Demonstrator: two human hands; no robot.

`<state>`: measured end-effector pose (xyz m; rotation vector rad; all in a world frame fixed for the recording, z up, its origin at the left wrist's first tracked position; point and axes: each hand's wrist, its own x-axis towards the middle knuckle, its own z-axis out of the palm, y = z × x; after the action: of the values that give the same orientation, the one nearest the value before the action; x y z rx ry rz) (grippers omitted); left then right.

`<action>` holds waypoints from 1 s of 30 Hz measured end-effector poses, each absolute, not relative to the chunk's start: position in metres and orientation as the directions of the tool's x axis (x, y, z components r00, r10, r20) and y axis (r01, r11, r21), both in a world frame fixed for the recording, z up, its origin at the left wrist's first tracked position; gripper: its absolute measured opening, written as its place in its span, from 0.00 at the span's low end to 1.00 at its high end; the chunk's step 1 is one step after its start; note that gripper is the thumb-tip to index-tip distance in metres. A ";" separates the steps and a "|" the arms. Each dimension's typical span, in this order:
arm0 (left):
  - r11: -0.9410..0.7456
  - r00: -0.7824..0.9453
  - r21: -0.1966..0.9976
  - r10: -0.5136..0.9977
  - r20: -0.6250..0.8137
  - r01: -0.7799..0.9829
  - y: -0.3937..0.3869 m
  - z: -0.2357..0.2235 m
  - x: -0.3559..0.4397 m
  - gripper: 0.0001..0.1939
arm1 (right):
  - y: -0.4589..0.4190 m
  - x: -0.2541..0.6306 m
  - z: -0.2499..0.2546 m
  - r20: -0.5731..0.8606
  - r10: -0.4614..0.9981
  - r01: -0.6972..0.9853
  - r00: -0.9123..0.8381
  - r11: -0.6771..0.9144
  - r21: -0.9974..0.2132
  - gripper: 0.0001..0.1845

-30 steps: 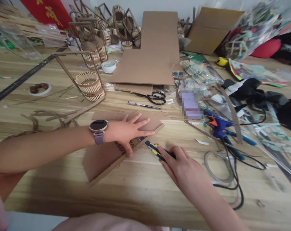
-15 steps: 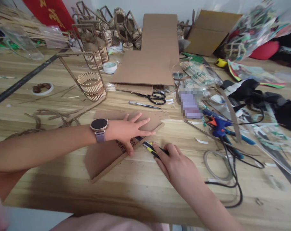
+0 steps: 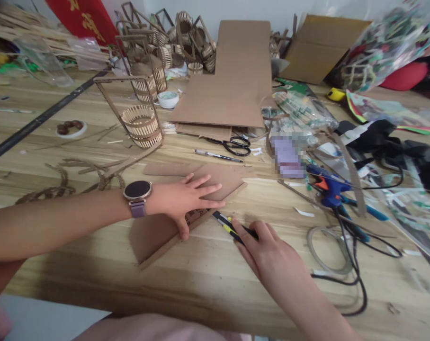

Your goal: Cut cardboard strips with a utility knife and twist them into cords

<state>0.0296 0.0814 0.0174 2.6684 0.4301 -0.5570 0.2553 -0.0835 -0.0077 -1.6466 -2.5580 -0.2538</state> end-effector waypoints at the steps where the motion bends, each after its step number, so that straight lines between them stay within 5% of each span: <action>1: -0.881 0.875 0.301 0.215 -0.433 0.365 0.081 0.017 0.030 0.62 | -0.084 0.255 -0.008 0.162 0.895 0.909 -0.416 0.406 0.093 0.26; 19: -0.894 0.868 0.274 0.207 -0.451 0.355 0.083 0.012 0.031 0.62 | -0.094 0.230 -0.007 0.215 0.857 0.883 -0.469 0.446 0.145 0.26; 30: -0.915 0.877 0.244 0.190 -0.441 0.321 0.066 0.016 0.006 0.58 | -0.098 0.231 -0.007 0.192 0.878 0.899 -0.438 0.432 0.076 0.26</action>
<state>0.0056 0.0661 0.0164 2.7367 0.3824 -0.5971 0.2311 -0.0977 -0.0070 -1.5924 -2.5519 -0.2527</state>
